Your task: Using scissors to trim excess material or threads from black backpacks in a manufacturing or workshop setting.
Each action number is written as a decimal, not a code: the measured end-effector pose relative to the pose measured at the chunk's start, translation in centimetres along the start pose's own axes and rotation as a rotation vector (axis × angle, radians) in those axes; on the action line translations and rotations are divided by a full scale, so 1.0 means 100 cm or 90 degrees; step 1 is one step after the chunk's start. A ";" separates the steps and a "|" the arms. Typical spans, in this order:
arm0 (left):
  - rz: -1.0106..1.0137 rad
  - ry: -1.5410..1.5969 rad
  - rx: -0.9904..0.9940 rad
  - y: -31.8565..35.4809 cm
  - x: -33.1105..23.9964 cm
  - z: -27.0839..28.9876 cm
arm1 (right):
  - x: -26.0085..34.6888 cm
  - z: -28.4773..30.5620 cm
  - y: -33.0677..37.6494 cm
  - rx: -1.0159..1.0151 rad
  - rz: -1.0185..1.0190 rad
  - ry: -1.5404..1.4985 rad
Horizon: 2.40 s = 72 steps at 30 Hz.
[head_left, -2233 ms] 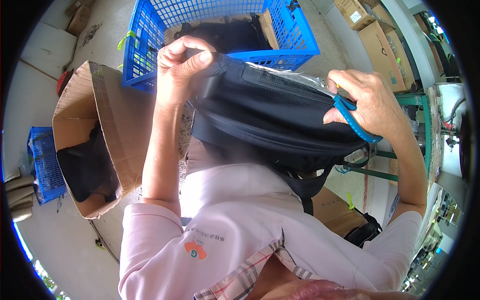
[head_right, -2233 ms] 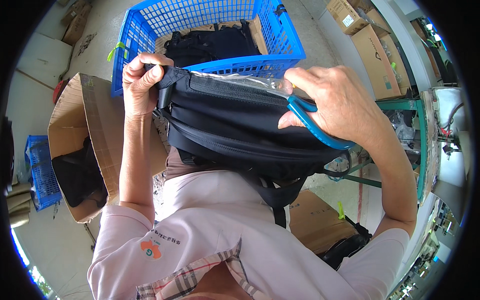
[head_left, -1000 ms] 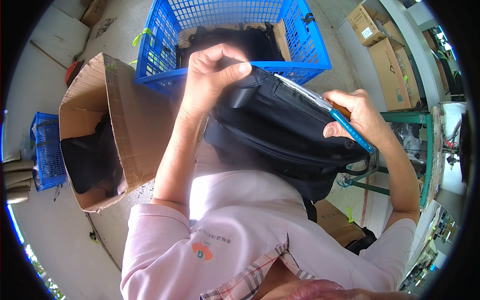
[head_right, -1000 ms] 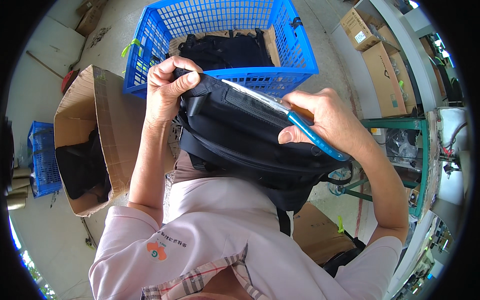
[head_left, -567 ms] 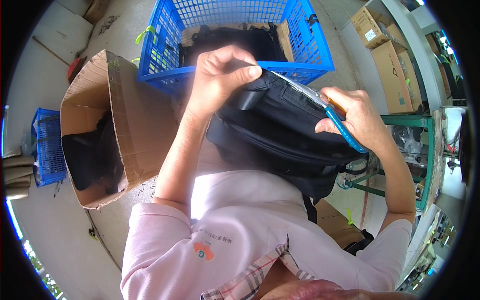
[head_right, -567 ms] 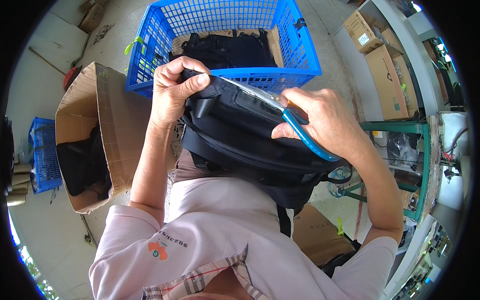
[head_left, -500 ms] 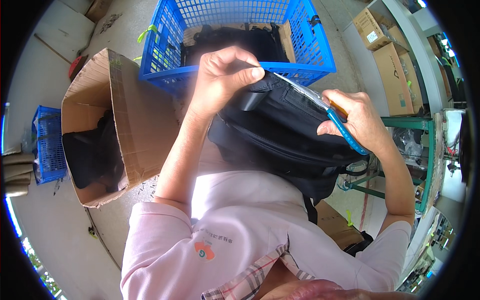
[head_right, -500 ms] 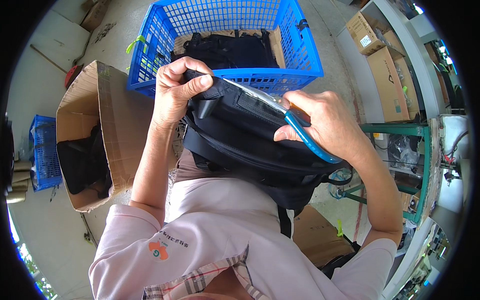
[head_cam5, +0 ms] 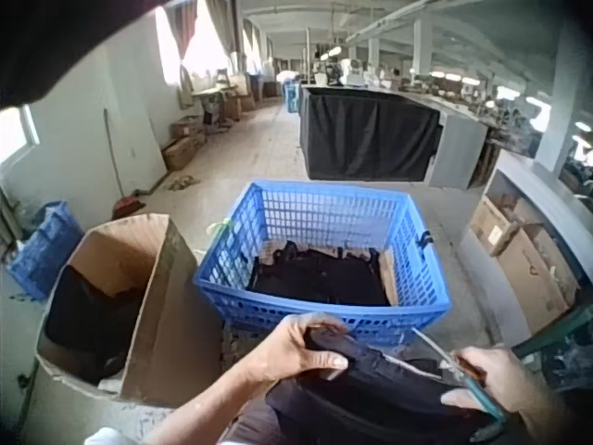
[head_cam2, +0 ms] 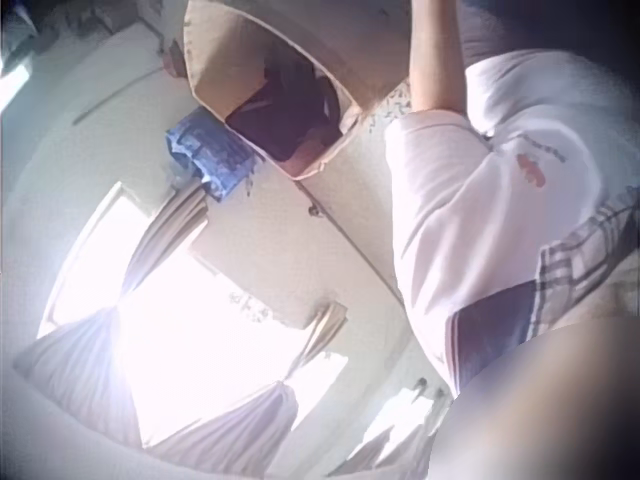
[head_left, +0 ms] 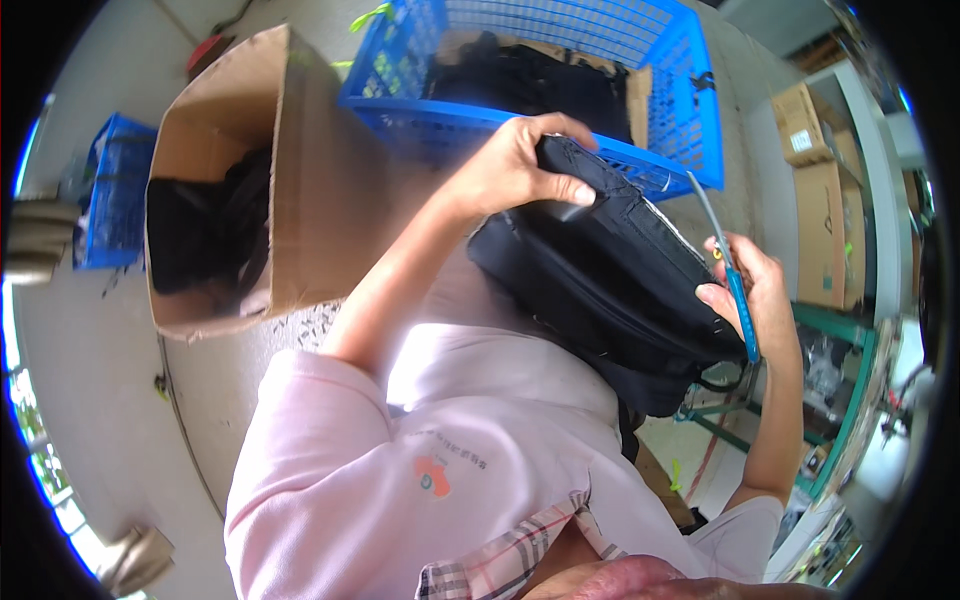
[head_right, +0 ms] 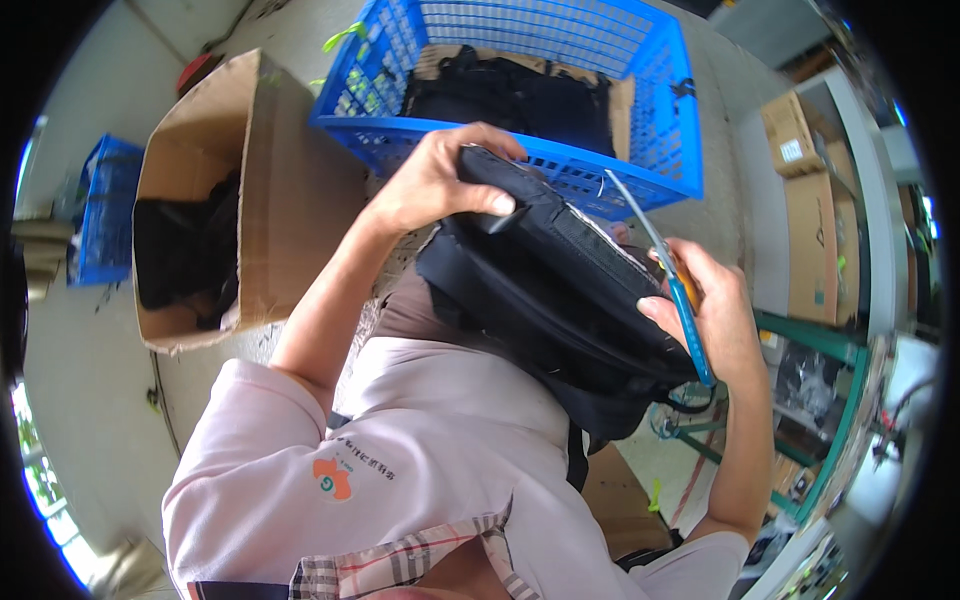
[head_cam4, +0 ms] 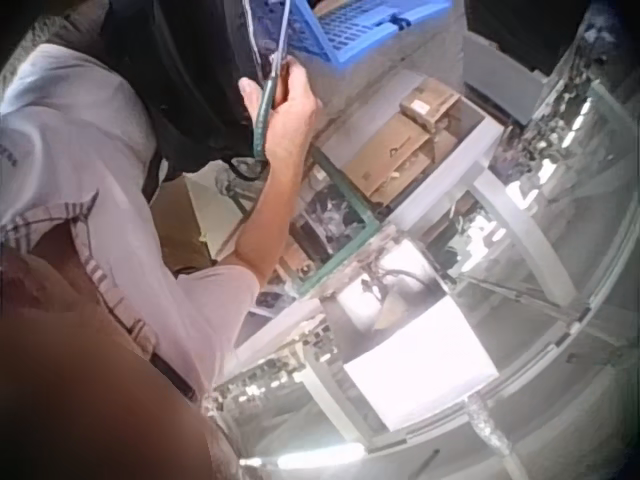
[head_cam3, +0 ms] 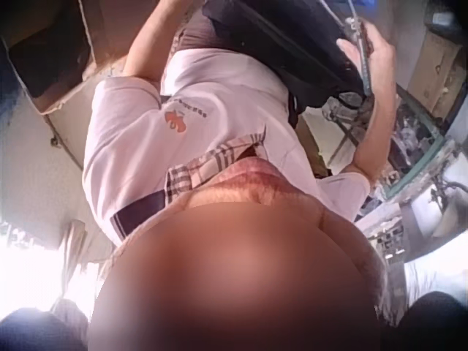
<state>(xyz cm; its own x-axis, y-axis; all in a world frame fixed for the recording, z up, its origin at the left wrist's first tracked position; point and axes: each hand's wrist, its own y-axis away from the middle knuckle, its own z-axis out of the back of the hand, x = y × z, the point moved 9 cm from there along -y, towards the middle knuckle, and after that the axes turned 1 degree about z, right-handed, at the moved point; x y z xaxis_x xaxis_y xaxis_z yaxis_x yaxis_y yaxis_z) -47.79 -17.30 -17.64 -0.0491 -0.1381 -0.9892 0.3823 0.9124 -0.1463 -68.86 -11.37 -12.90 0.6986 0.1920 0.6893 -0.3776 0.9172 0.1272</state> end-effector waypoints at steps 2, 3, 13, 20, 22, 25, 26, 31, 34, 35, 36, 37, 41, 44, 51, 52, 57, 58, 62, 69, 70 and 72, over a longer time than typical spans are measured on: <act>0.078 -0.023 -0.042 0.017 0.013 0.016 | 0.002 -0.001 -0.004 -0.050 -0.010 -0.046; 0.101 -0.007 -0.060 0.028 0.010 0.026 | 0.010 0.012 -0.001 -0.143 0.058 -0.039; -0.141 -0.641 -0.809 0.400 -0.284 0.332 | -0.005 0.095 -0.031 -0.422 0.172 -0.274; 0.395 -1.018 -0.987 0.561 -0.280 0.444 | -0.077 0.008 -0.048 -0.310 0.029 -0.038; 0.402 -0.812 -1.106 0.563 -0.213 0.475 | -0.103 -0.012 -0.043 -0.256 -0.013 0.094; 0.347 -0.801 -0.895 0.382 -0.120 0.427 | -0.132 -0.030 -0.019 -0.192 -0.096 0.196; 0.291 -0.770 -0.829 0.308 -0.103 0.395 | -0.147 -0.041 -0.012 -0.163 -0.130 0.189; 0.225 -0.714 -0.352 0.022 0.025 0.273 | -0.194 -0.078 0.026 -0.189 -0.248 0.214; 0.193 -0.684 -0.087 -0.087 0.123 0.206 | -0.201 -0.081 0.037 -0.289 -0.291 0.229; 0.215 -0.678 0.007 -0.114 0.158 0.182 | -0.196 -0.077 0.037 -0.342 -0.276 0.257; 0.252 -0.721 0.074 -0.134 0.196 0.168 | -0.195 -0.077 0.032 -0.351 -0.263 0.253; 0.259 -0.724 0.144 -0.151 0.231 0.155 | -0.195 -0.079 0.027 -0.340 -0.274 0.247; 0.258 -0.644 0.274 -0.199 0.360 0.092 | -0.208 -0.078 0.026 -0.366 -0.379 0.128; 0.722 -0.236 0.180 -0.202 0.460 0.056 | -0.210 -0.079 0.022 -0.293 -0.414 0.144; 0.989 -0.306 0.038 -0.171 0.621 0.028 | -0.221 -0.075 0.040 -0.250 -0.485 0.064; 0.980 -0.236 -0.085 -0.171 0.630 0.034 | -0.218 -0.072 0.030 -0.218 -0.459 0.078; 0.891 -0.135 -0.410 -0.177 0.629 0.044 | -0.218 -0.070 0.027 -0.202 -0.427 0.081; 0.881 -0.140 -0.412 -0.182 0.623 0.050 | -0.219 -0.070 0.029 -0.211 -0.422 0.077; 0.585 -0.165 -0.291 -0.257 0.531 0.068 | -0.220 -0.075 0.048 -0.251 -0.461 0.084; 0.003 -1.070 0.171 -0.328 0.190 0.130 | -0.227 -0.069 0.031 -0.381 -0.386 0.000; -0.032 -1.093 0.152 -0.319 0.136 0.133 | -0.228 -0.070 0.029 -0.381 -0.372 -0.031; -0.111 -1.168 0.163 -0.302 0.052 0.123 | -0.227 -0.072 0.031 -0.429 -0.327 -0.025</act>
<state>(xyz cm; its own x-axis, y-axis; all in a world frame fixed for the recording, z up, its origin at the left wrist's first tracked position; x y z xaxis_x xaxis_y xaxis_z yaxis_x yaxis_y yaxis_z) -48.19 -50.29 -18.28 0.7690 -0.5623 0.3040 0.6036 0.7954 -0.0556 -81.50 -10.39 -33.24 0.6581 -0.3061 0.6879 0.4327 0.9014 -0.0129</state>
